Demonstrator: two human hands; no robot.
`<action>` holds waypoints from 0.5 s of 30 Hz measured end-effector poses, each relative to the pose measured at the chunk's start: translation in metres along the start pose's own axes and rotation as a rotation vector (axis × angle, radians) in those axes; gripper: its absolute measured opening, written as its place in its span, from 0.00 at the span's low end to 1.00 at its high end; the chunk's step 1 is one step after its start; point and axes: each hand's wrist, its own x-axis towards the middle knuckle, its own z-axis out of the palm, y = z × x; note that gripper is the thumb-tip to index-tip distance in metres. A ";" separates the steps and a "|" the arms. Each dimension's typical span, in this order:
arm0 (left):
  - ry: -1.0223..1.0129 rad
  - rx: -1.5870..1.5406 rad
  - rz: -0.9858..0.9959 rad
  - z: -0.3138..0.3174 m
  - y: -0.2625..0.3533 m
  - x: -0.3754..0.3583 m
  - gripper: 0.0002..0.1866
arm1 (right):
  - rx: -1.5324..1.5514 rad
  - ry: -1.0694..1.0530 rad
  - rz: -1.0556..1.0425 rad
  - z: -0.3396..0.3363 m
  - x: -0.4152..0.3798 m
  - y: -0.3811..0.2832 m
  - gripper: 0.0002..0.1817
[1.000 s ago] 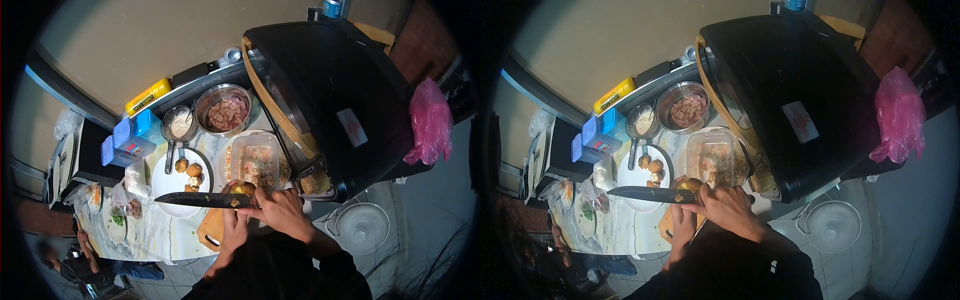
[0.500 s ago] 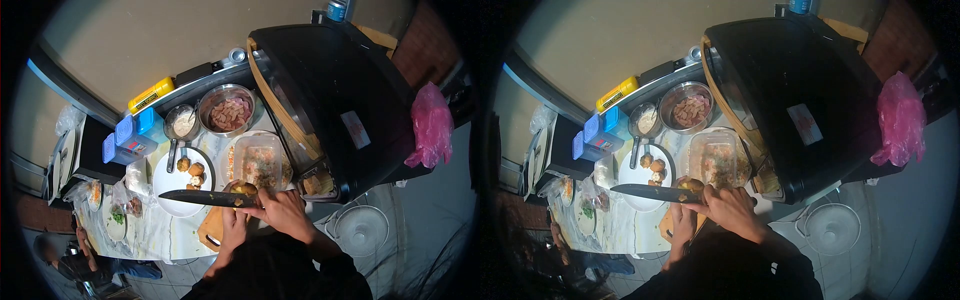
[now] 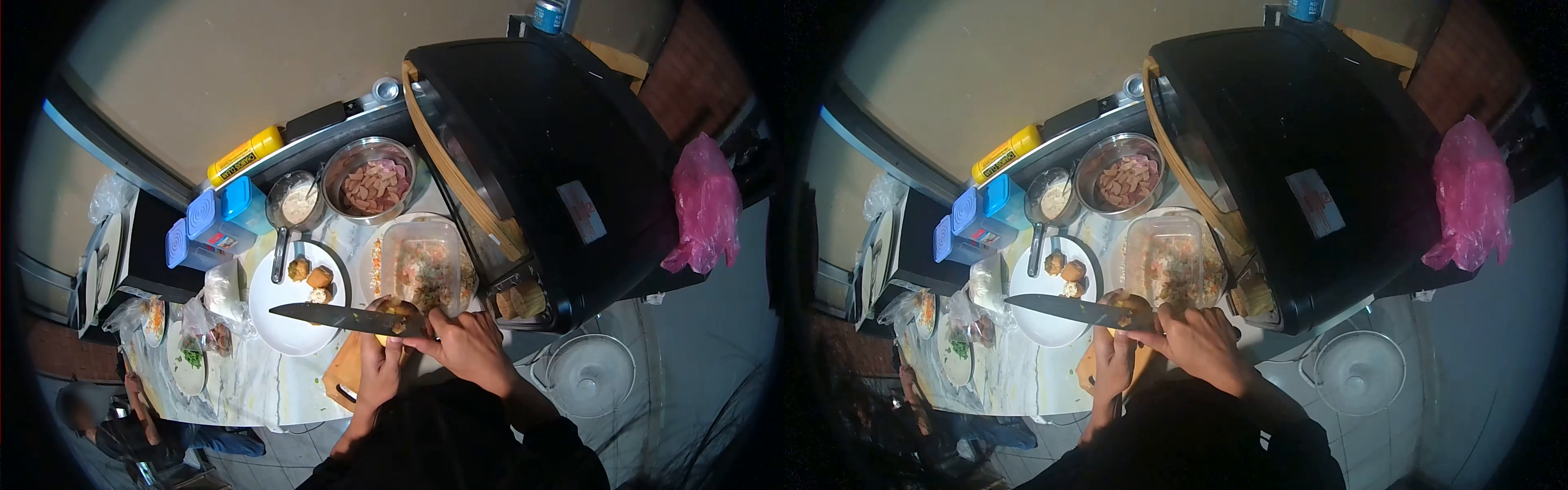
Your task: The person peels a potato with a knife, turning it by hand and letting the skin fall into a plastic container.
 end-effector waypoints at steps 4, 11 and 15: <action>-0.068 -0.214 -0.193 0.008 0.027 -0.003 0.24 | 0.117 -0.040 0.030 -0.002 0.005 0.005 0.32; 0.034 -0.209 -0.119 0.006 0.013 0.000 0.24 | 0.026 0.019 -0.041 -0.013 -0.002 0.002 0.28; 0.031 -0.432 -0.254 0.011 0.014 -0.005 0.23 | 0.019 -0.005 -0.021 -0.007 -0.006 0.001 0.28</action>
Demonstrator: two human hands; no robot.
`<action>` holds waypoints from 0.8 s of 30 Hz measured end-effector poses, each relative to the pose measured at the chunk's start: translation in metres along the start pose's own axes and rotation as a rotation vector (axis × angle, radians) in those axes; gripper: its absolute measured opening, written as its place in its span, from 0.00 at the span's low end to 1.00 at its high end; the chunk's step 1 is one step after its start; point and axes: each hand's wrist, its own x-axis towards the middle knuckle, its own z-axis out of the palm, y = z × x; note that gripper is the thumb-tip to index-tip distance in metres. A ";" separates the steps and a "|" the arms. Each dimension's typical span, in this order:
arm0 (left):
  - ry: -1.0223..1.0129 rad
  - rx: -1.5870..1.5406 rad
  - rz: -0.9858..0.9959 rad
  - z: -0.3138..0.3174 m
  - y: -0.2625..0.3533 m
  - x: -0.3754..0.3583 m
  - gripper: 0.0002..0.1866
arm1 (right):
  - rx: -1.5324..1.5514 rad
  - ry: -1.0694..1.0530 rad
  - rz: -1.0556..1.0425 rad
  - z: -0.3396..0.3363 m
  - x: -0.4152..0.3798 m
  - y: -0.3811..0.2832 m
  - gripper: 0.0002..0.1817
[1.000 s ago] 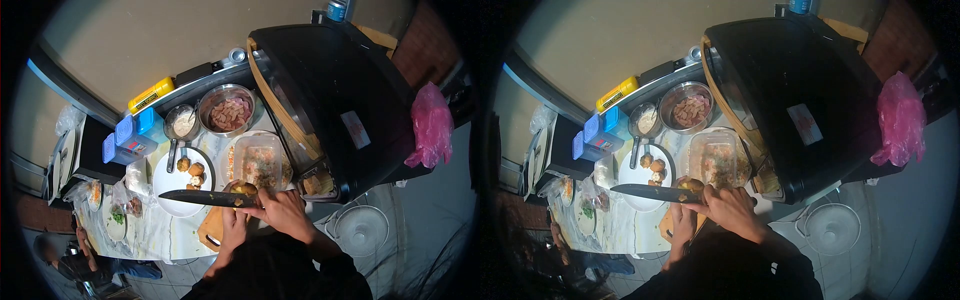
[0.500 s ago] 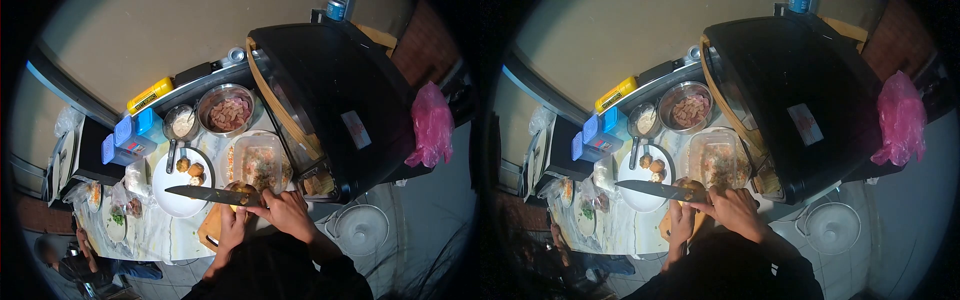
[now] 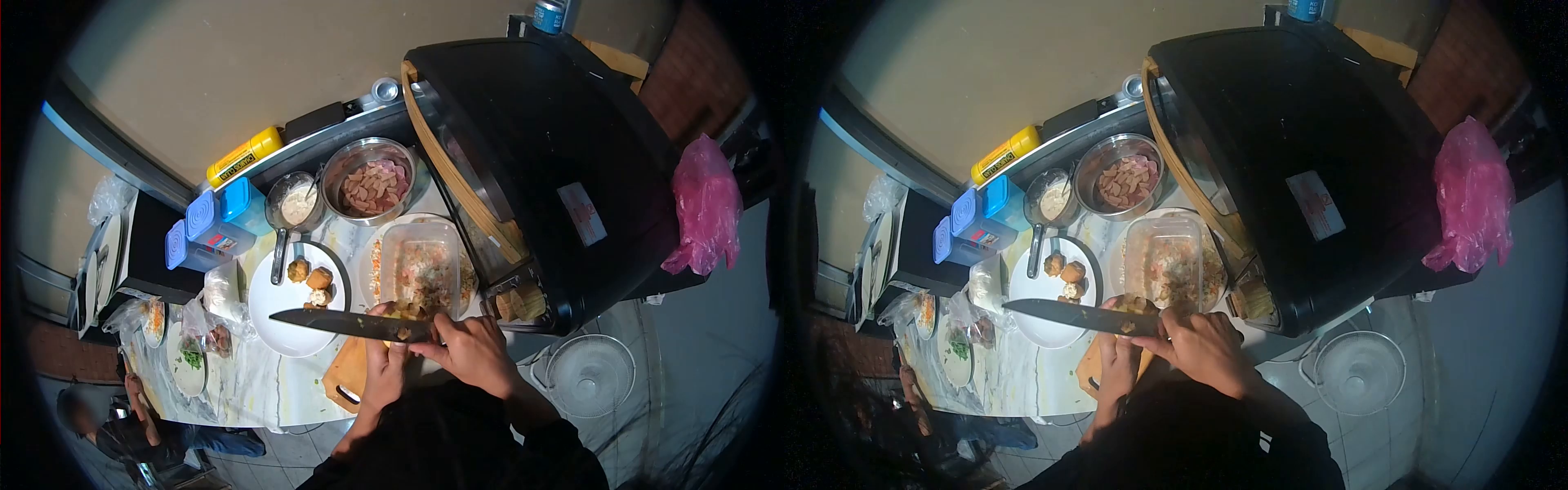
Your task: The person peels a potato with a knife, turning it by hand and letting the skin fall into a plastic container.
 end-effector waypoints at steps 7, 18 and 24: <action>-0.061 0.160 0.161 -0.011 -0.017 0.007 0.23 | -0.046 0.002 -0.114 0.004 -0.005 0.002 0.29; -0.125 0.206 0.152 -0.007 -0.008 0.005 0.22 | -0.070 0.113 -0.173 0.010 -0.004 0.003 0.29; -0.118 0.263 0.159 -0.005 -0.006 0.004 0.23 | -0.102 0.104 -0.166 0.011 -0.004 0.003 0.30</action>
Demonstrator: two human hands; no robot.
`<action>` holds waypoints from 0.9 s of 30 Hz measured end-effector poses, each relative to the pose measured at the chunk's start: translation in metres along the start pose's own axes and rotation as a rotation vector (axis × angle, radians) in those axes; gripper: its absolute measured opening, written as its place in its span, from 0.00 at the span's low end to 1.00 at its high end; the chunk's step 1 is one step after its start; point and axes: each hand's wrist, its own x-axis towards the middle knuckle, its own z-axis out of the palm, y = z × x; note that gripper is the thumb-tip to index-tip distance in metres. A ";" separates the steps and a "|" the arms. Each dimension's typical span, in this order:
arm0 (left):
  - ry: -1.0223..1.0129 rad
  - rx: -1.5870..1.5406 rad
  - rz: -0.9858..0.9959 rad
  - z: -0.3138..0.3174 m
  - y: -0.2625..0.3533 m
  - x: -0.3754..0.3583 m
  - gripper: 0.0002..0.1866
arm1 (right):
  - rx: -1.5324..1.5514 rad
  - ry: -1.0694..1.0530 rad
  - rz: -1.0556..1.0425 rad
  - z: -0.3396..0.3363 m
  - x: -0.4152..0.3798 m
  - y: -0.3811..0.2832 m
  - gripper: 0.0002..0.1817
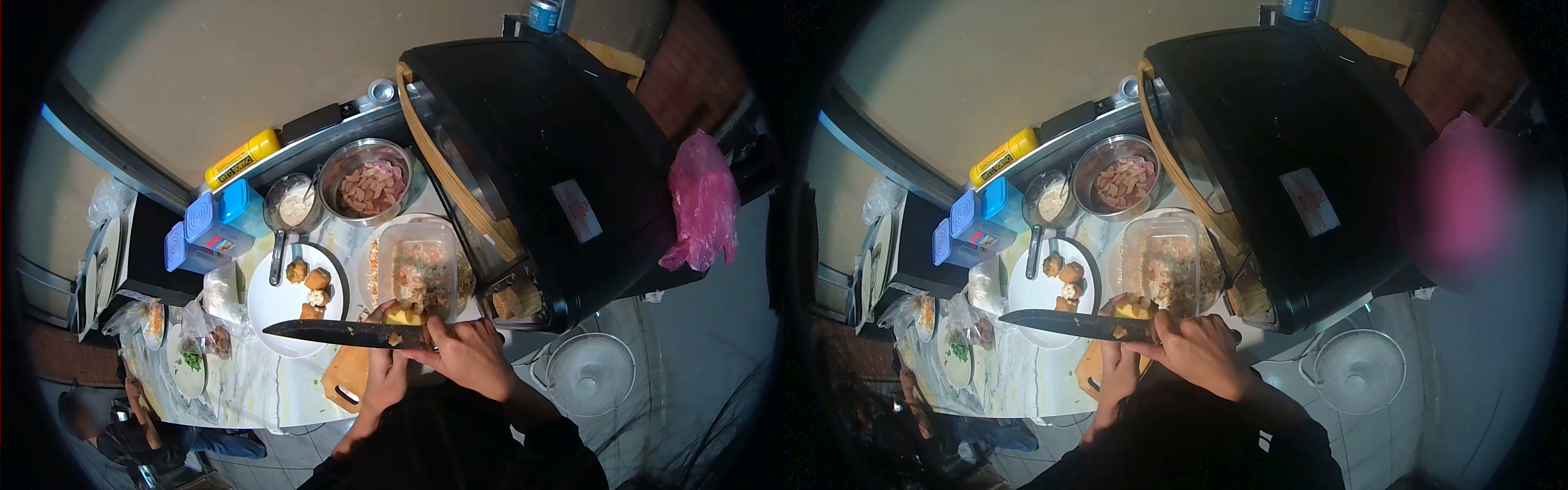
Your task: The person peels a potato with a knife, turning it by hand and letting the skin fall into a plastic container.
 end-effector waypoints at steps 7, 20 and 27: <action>-0.002 0.132 0.100 0.002 0.000 -0.002 0.26 | 0.029 0.003 0.006 0.000 0.002 0.001 0.30; 0.008 0.054 0.078 0.005 0.005 -0.003 0.25 | -0.042 0.064 -0.034 -0.004 0.002 0.002 0.30; 0.017 -0.032 0.055 0.004 0.002 -0.002 0.23 | 0.059 -0.020 -0.013 -0.001 -0.002 0.000 0.30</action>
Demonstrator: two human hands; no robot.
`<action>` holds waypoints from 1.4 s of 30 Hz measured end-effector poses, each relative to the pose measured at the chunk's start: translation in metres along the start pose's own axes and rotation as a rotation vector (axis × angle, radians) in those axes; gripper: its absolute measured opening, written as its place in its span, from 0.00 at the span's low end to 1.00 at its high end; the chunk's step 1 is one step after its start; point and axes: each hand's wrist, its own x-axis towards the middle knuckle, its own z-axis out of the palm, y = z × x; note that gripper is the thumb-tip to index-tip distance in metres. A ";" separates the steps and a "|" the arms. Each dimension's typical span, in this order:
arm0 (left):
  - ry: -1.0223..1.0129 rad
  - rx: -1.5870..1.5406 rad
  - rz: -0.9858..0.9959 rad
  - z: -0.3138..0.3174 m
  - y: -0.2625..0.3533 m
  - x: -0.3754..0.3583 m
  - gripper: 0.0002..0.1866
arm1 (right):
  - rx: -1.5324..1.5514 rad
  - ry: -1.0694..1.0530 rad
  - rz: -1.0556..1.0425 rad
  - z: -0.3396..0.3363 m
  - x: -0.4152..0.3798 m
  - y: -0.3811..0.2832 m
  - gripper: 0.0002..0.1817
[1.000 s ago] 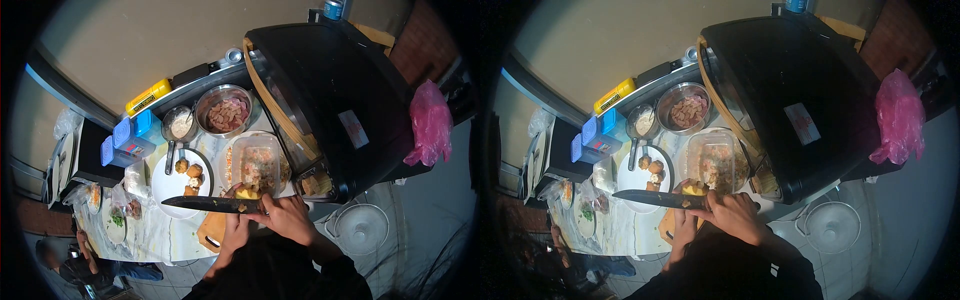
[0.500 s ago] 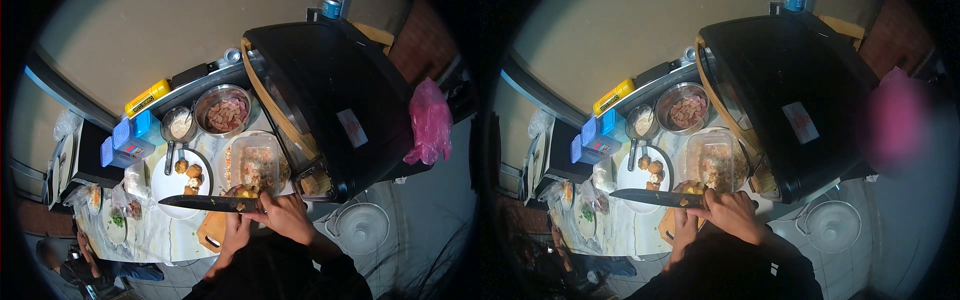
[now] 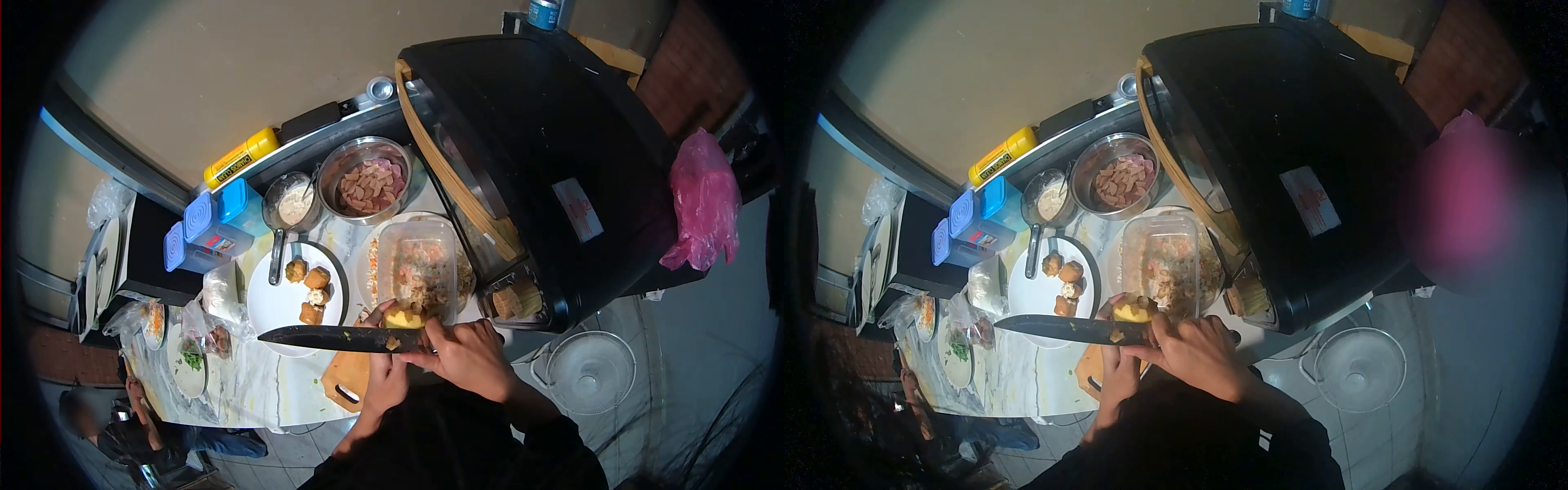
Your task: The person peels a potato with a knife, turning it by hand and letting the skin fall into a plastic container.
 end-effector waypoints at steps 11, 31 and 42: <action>-0.015 0.147 0.082 0.000 -0.003 -0.002 0.26 | -0.022 -0.018 0.021 -0.001 0.001 -0.002 0.32; 0.036 0.143 0.089 0.007 0.002 0.002 0.26 | -0.009 -0.059 0.063 -0.007 0.001 -0.002 0.31; 0.064 0.075 0.063 0.007 0.002 0.000 0.25 | -0.006 -0.015 0.037 -0.006 0.003 -0.005 0.30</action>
